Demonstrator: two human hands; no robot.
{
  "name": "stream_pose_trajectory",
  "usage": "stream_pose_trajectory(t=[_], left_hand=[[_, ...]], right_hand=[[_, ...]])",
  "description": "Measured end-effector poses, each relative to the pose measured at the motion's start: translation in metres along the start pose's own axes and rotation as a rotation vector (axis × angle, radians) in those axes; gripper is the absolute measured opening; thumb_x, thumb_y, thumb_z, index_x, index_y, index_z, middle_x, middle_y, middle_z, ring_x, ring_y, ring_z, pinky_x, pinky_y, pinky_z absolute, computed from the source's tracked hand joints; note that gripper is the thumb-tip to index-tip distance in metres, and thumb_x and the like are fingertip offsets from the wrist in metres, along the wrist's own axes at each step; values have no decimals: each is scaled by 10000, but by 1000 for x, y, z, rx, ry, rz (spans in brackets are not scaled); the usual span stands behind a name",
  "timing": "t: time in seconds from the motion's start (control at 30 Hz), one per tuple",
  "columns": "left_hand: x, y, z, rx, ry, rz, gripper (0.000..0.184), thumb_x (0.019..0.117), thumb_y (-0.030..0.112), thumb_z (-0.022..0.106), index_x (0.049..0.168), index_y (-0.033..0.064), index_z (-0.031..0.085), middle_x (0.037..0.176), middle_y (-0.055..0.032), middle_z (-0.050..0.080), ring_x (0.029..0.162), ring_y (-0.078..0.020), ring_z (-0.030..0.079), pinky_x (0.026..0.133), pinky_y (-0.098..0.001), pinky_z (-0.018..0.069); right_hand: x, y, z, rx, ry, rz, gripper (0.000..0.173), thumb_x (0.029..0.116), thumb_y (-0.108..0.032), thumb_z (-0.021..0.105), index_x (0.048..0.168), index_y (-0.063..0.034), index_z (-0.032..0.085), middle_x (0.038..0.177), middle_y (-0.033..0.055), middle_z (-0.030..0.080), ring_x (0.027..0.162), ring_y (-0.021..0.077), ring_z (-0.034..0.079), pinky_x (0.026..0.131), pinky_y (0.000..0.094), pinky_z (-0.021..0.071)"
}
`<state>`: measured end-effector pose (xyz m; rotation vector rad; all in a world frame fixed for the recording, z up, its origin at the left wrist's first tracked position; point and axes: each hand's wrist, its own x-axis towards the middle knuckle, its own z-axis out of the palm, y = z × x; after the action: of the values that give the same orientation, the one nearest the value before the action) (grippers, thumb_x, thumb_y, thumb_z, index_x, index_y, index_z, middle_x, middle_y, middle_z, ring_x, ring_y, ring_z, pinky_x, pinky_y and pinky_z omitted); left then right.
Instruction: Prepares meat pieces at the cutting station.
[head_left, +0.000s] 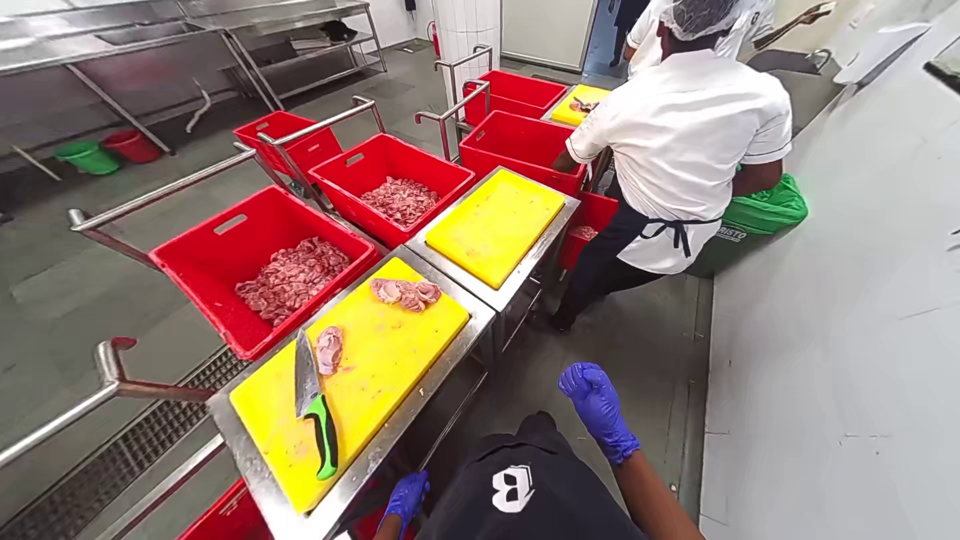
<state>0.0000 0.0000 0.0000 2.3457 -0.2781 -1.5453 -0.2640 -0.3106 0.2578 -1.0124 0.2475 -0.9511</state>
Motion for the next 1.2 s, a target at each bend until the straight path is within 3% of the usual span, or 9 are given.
stream_pose_trajectory(t=[0.13,0.2,0.27,0.37,0.47,0.6,0.77,1.0,1.2], left_hand=[[6,-6,1,1,8,12,466,1138,304,374,1170,-34,692,1046,-207,700,914,-288,656,876,-464,520],[-28,10,-5,-20,7,9,464,1141,279,361,1202,-59,673,1094,-240,690,956,-313,655,893,-470,511],[-79,44,-16,-49,-38,-83,460,1148,254,339,1289,-78,624,1227,-270,652,1096,-338,629,1002,-472,463],[-98,47,-15,-29,-30,-117,457,1147,247,340,1283,-80,629,1256,-282,644,1148,-358,624,1034,-478,451],[-99,42,-12,-24,-52,-127,456,1146,242,346,1291,-88,625,1277,-289,643,1178,-374,627,1057,-485,450],[-87,33,-7,-58,-34,-138,454,1146,260,352,1269,-74,633,1228,-263,655,1092,-333,639,992,-465,477],[-65,23,-5,-31,-35,-123,479,1145,294,345,1244,-52,660,1211,-246,671,1088,-327,650,991,-472,484],[-57,22,-2,-48,-38,-123,477,1146,301,344,1248,-52,649,1200,-226,669,1047,-299,645,961,-456,488],[-64,24,-3,-39,-47,-138,480,1146,296,343,1255,-55,652,1227,-245,662,1092,-319,646,990,-460,486]], right_hand=[[0,2,-2,6,-7,-15,431,1010,-348,499,589,-267,534,538,-148,440,520,-4,460,526,194,379],[-1,1,-1,4,3,-12,424,1010,-347,505,594,-272,546,543,-153,452,523,-10,466,527,187,383],[-1,0,0,4,6,-8,418,1010,-342,506,600,-277,548,547,-157,453,529,-16,465,529,183,379],[-1,1,3,21,15,-5,415,1008,-346,514,600,-280,559,544,-159,459,528,-17,473,528,182,385],[0,1,5,-34,29,-15,421,1011,-347,492,599,-285,548,548,-157,459,536,-12,472,541,188,393],[-1,4,1,-59,14,-51,420,1035,-339,469,644,-255,596,598,-137,527,593,1,532,595,194,445],[-2,5,1,-113,51,-39,407,1031,-285,425,673,-250,616,626,-125,566,617,7,560,617,194,470],[-3,5,2,-159,104,-32,415,1025,-224,382,665,-260,586,621,-132,549,605,4,545,603,191,463],[-4,7,-1,-149,112,-42,424,1041,-232,380,675,-262,593,626,-133,551,614,3,549,613,188,467]])
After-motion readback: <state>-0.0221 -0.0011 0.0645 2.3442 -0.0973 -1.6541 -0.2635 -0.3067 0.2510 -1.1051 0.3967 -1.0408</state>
